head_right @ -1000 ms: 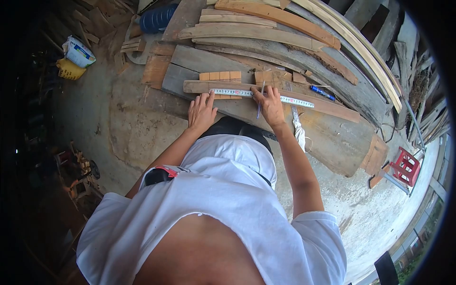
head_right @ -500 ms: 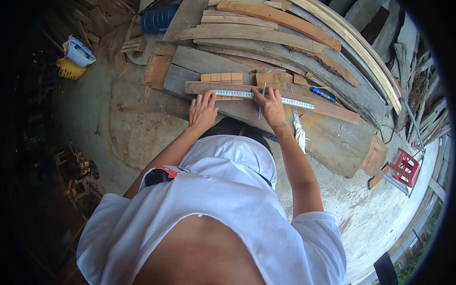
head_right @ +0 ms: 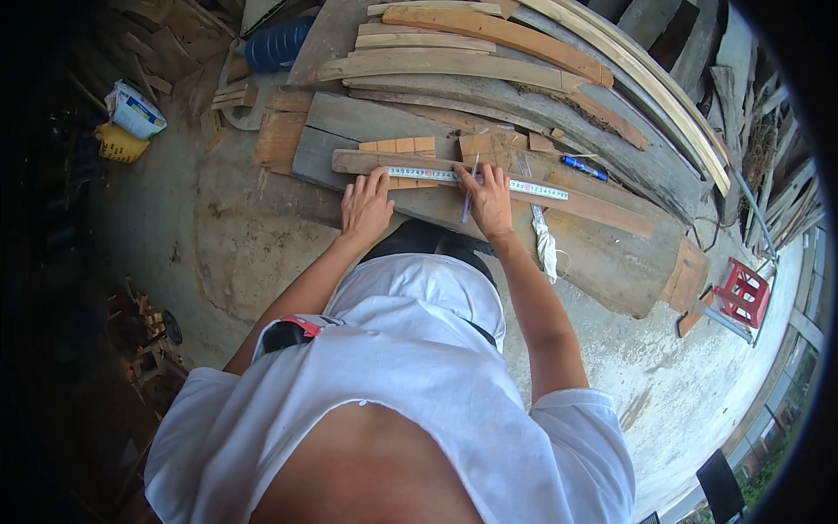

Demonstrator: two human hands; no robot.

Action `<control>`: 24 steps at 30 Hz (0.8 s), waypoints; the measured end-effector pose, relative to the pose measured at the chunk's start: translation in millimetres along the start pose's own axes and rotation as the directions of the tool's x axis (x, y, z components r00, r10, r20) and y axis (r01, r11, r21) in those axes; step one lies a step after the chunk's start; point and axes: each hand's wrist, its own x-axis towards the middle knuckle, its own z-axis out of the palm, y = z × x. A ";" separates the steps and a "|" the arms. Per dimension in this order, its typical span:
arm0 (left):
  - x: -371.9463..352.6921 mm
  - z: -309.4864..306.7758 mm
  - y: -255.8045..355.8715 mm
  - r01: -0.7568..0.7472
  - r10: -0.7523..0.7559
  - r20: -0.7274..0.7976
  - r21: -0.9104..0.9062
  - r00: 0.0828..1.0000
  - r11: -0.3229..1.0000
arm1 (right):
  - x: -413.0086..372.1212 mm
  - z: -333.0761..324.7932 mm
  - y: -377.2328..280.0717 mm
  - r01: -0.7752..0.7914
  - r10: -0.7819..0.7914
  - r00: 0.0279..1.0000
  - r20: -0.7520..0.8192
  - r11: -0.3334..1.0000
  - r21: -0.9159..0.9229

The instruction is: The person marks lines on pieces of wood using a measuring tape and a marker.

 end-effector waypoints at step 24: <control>3.8 -3.4 6.8 0.101 -0.102 0.253 0.019 0.962 0.995 | 2.9 14.8 -10.8 -0.133 0.136 0.991 -0.009 0.980 0.145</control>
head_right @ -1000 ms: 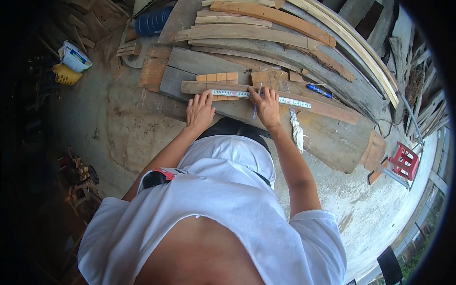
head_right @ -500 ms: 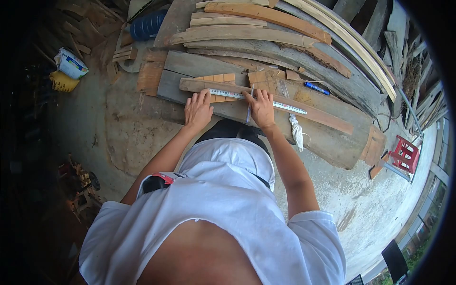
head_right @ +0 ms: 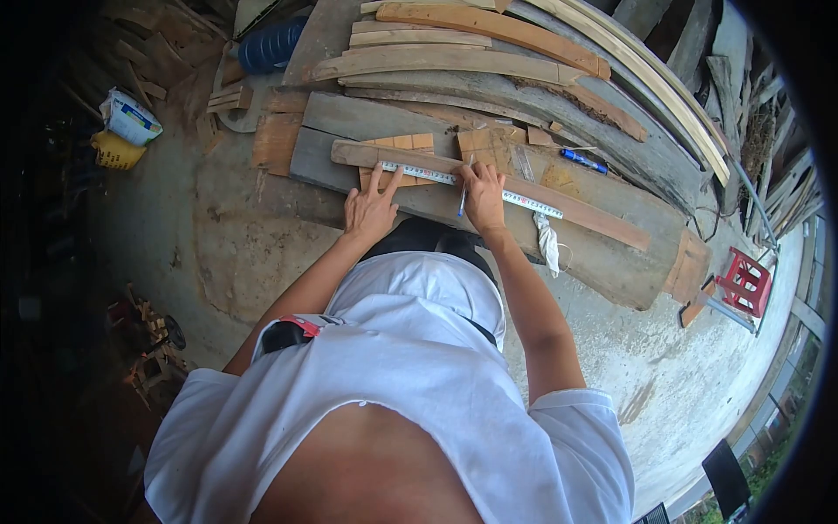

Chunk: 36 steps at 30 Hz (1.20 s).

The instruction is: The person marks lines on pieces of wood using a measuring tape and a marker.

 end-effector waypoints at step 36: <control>14.8 -10.0 14.2 -0.035 0.032 0.088 0.033 0.996 0.999 | 38.4 9.5 -14.5 -0.400 0.364 0.912 0.192 0.674 0.621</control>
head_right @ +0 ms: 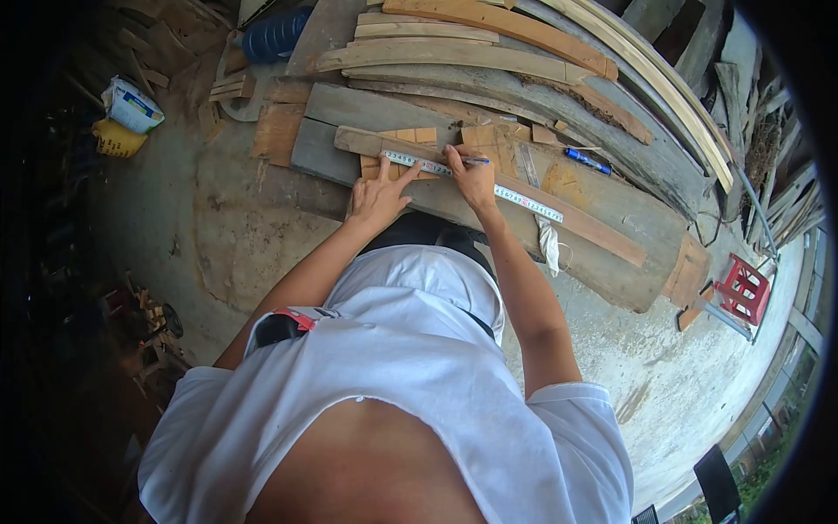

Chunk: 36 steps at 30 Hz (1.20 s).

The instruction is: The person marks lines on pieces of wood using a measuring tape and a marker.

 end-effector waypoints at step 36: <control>0.1 -3.0 1.1 0.038 -0.033 0.061 -0.084 0.998 0.996 | -1.1 1.6 -7.9 0.062 -0.045 0.994 0.102 0.985 -0.163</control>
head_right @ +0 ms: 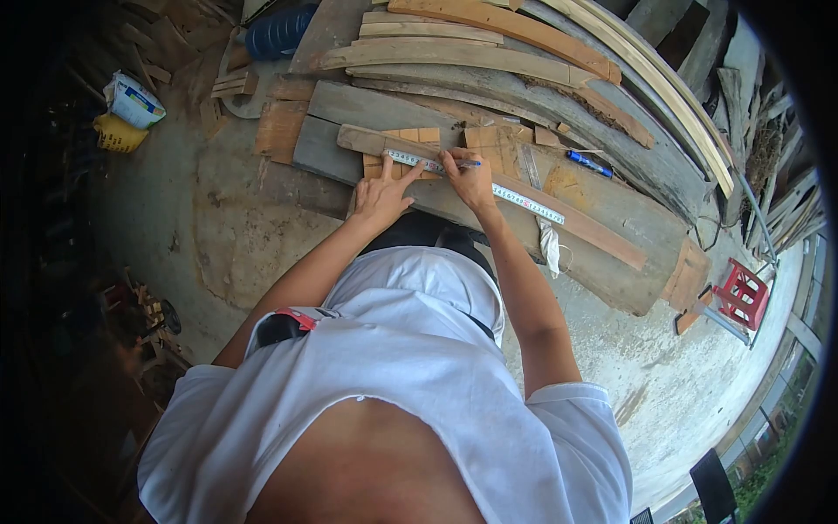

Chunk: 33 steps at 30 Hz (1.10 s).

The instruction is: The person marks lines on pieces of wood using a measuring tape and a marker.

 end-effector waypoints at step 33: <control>-9.8 -4.0 -23.2 -0.347 0.363 -0.371 0.111 0.855 0.931 | -105.5 -40.6 25.5 0.197 -0.345 0.913 -0.218 0.840 -0.506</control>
